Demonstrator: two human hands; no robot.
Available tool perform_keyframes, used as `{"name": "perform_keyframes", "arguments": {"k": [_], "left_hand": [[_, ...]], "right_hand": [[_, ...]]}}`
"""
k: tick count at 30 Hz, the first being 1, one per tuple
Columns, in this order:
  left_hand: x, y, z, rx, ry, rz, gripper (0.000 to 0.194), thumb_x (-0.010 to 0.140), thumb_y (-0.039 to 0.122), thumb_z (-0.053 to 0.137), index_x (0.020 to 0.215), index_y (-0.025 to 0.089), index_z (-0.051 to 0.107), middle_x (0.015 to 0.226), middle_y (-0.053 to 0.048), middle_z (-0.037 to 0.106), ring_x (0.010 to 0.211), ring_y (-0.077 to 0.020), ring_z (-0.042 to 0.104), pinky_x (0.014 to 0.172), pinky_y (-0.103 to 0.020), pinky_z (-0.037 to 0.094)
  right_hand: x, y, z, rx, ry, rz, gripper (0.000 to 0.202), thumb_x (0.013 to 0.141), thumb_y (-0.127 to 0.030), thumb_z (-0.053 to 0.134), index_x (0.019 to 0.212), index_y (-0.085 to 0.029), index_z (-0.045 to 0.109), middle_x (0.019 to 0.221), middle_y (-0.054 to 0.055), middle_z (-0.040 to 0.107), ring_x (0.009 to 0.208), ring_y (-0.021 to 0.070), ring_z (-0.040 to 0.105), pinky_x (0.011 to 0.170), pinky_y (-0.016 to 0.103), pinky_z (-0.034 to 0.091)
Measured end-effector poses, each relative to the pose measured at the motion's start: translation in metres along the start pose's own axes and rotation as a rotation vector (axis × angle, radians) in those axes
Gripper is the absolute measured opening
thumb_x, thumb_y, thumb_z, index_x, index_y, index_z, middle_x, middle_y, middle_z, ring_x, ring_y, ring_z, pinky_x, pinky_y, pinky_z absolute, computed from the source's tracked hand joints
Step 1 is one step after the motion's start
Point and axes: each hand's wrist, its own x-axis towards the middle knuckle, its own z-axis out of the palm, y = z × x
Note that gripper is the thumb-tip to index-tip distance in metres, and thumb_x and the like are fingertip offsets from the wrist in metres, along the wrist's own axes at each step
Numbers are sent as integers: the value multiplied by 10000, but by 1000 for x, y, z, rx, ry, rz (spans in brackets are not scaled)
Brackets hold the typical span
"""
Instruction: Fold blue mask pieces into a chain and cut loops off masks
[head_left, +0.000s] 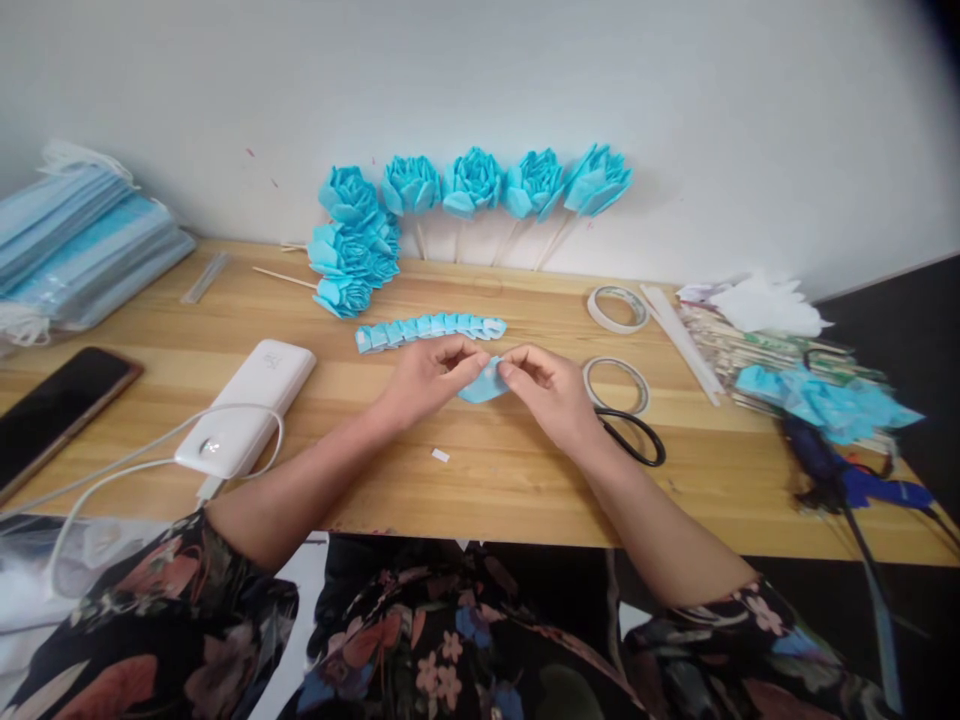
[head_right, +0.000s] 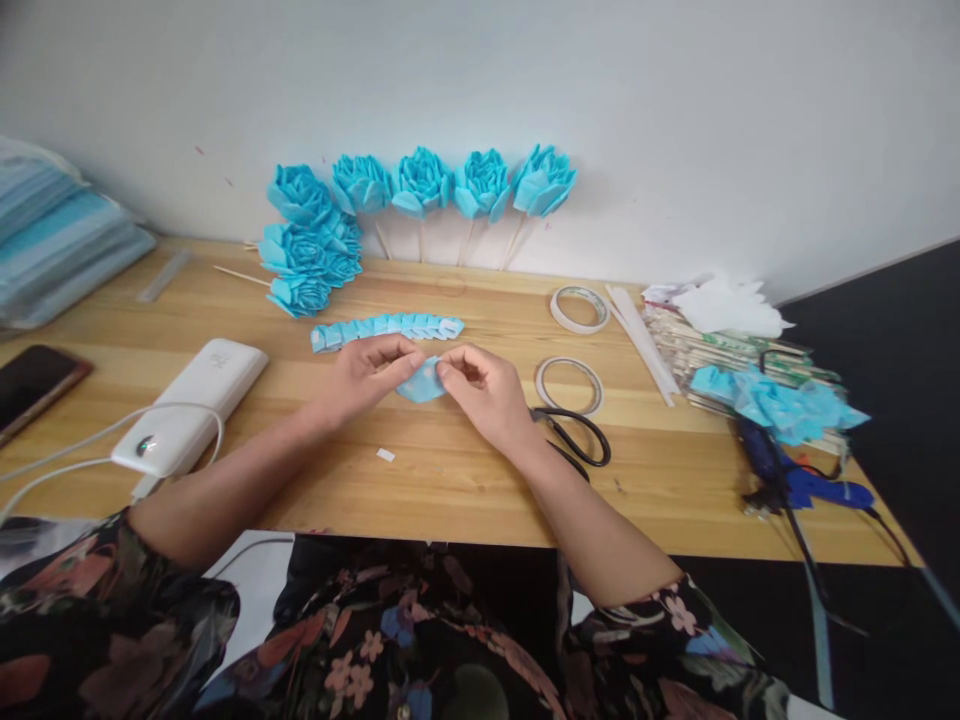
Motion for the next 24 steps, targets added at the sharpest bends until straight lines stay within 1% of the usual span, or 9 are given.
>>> {"name": "perform_keyframes", "arguments": {"k": [5, 9, 12, 16, 20, 24], "left_hand": [[1, -1, 1, -27, -20, -4, 191, 817, 323, 634, 733, 153, 611, 692, -13, 637, 638, -106, 540, 601, -218, 442], [2, 0, 0, -119, -44, -51, 166, 804, 296, 630, 730, 151, 598, 668, 3, 597, 602, -91, 505, 568, -210, 419], [2, -1, -1, -190, -50, -83, 170, 807, 298, 642, 735, 154, 587, 647, 14, 569, 576, -84, 483, 550, -208, 405], [3, -2, -1, -233, -28, -82, 187, 795, 310, 659, 725, 159, 573, 634, 20, 551, 567, -81, 470, 539, -208, 386], [2, -2, 1, -195, -35, -75, 190, 790, 323, 657, 725, 157, 593, 651, 12, 576, 588, -85, 487, 558, -211, 397], [1, -2, 4, -156, -46, -80, 171, 788, 311, 651, 733, 155, 609, 665, 8, 604, 594, -86, 502, 567, -210, 406]], "right_hand": [[-2, 0, 4, -49, -12, -49, 148, 838, -333, 633, 769, -204, 657, 710, -5, 641, 667, 135, 562, 644, 281, 454], [-2, -1, 3, -79, -10, -77, 133, 837, -311, 624, 772, -206, 675, 701, -8, 651, 670, 139, 573, 668, 290, 469], [-3, -2, 0, -64, -30, -64, 141, 855, -312, 610, 823, -212, 703, 765, 3, 695, 717, 153, 612, 701, 301, 488], [-3, -3, -4, -9, -30, -59, 153, 883, -296, 582, 909, -222, 714, 873, 17, 730, 811, 169, 657, 756, 316, 513], [-2, -3, -2, -17, 10, -84, 96, 866, -300, 625, 863, -219, 676, 782, -4, 670, 736, 143, 615, 718, 296, 501], [-1, -3, 0, -51, 30, -124, 74, 839, -264, 633, 785, -215, 629, 732, -18, 637, 692, 128, 588, 703, 290, 492]]}}
